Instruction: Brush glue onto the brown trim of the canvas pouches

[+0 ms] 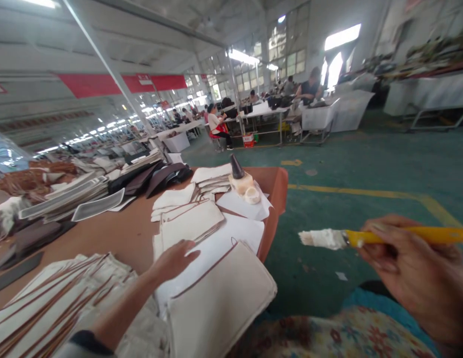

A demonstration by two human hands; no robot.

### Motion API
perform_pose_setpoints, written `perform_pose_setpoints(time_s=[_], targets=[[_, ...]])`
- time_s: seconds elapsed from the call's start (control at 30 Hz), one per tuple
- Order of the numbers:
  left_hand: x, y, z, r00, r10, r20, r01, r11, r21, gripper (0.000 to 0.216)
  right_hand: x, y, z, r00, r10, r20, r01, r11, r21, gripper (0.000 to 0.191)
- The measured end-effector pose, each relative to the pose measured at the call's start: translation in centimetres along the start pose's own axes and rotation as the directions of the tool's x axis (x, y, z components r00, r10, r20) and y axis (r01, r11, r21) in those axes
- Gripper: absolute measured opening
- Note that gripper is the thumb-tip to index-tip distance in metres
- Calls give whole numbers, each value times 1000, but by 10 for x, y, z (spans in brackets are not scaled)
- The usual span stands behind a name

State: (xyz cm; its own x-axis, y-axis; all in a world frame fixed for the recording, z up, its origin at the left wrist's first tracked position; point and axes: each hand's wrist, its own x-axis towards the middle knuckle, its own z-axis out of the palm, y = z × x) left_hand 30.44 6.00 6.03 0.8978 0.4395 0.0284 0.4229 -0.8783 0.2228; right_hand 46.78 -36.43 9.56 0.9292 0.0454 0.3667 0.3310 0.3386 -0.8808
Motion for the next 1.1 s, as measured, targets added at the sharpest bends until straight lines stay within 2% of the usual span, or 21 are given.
perform_pose_setpoints(time_s=[0.1, 0.17, 0.23, 0.3, 0.37, 0.5, 0.67, 0.77, 0.83, 1.0, 1.1], targets=[[23, 48, 56, 997, -26, 75, 27, 999, -19, 44, 1, 13, 17, 986, 166, -8, -162, 971, 176, 25], [37, 73, 84, 991, -89, 99, 92, 996, -23, 42, 3, 23, 23, 980, 198, 22, -199, 965, 171, 28], [47, 85, 100, 984, -139, 112, 144, 989, -40, 37, 5, 37, 24, 971, 233, 60, -239, 963, 124, 35], [52, 87, 105, 980, -144, 138, 156, 984, -85, 28, 6, 52, 25, 964, 250, 89, -257, 964, 71, 40], [51, 85, 103, 978, -112, 174, 140, 977, -160, 19, 7, 66, 28, 959, 257, 120, -261, 965, 24, 41], [33, 87, 90, 983, -35, 180, 96, 934, -345, 22, 7, 78, 47, 941, 232, 245, -226, 973, -51, 39], [-3, 104, 69, 984, 43, 171, 59, 835, -547, 30, 8, 62, 72, 888, 76, 453, 28, 975, -218, 32], [-19, 116, 56, 981, 123, 148, 3, 760, -649, 22, 9, 58, 84, 836, 2, 549, 150, 961, -233, 29], [-27, 123, 49, 972, 185, 143, -38, 727, -686, 20, 10, 57, 88, 822, -33, 568, 199, 952, -233, 29], [-39, 133, 39, 957, 248, 152, -63, 689, -722, 22, 8, 42, 82, 851, -86, 518, 241, 941, -239, 27], [-42, 136, 37, 955, 268, 129, -109, 718, -687, 23, -1, 34, 77, 807, -64, 588, 247, 940, -237, 28]])
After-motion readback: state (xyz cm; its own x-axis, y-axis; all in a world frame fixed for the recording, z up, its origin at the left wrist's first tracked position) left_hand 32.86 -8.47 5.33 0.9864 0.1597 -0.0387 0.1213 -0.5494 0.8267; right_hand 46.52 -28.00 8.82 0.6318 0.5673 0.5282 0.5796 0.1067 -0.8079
